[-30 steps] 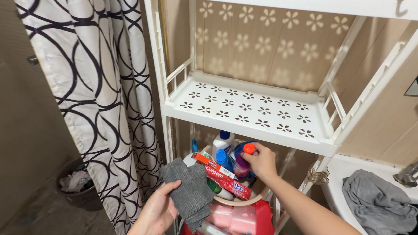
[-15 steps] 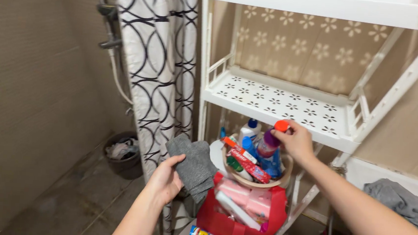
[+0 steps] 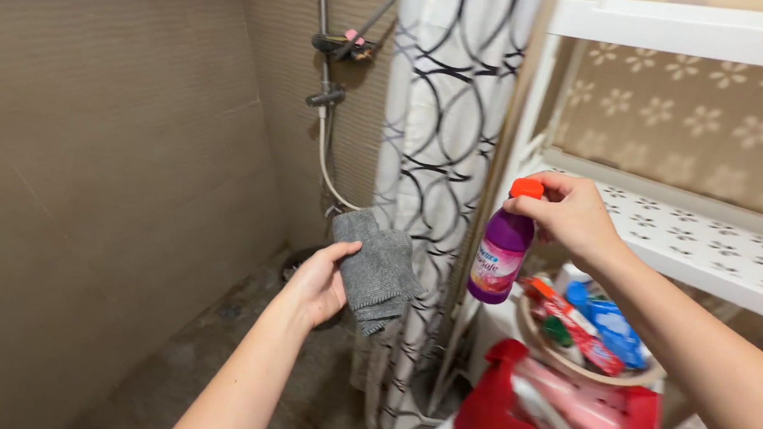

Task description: The person moves fabric conditioner, detergent, and disinfectant from a shelf to the toilet lid, then retrieves a cloth and washes it by hand using liquid soap and tap water.

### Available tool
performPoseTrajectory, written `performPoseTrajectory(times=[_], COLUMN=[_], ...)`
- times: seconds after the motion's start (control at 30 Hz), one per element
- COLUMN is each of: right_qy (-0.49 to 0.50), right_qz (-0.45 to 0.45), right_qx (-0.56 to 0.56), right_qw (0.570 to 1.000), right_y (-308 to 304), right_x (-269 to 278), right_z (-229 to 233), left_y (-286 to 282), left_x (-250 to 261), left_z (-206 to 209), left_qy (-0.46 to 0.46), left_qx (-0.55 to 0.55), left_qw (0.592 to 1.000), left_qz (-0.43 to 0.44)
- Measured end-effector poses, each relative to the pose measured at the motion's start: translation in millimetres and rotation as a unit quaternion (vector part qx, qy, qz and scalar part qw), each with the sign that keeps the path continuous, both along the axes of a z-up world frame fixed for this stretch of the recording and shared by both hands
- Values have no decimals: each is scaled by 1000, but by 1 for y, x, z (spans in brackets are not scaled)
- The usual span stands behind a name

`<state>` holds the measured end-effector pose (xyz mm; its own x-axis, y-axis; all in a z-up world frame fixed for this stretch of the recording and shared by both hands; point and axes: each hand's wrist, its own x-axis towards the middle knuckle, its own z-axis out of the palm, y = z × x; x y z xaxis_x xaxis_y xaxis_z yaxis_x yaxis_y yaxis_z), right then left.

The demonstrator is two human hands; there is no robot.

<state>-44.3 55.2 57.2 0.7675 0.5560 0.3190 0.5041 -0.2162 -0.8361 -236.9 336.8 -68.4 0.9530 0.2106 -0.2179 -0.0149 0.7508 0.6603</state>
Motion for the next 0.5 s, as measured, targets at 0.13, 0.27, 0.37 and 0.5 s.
performPoseTrajectory(times=[0.13, 0.27, 0.37, 0.5], right_qy=[42, 58, 50, 57], right_qz=[6, 12, 11, 2], right_qx=[13, 18, 4, -5], right_qw=[999, 998, 999, 998], right_y=[91, 166, 213, 265], right_x=[-36, -59, -63, -49], right_z=[1, -15, -22, -34], left_y=[78, 146, 185, 232], left_x=[-23, -35, -35, -24], left_z=[5, -3, -12, -31], left_qy=[36, 84, 96, 92], left_qx=[14, 31, 18, 8], left_qw=[999, 996, 995, 995], left_qz=[-22, -17, -20, -28])
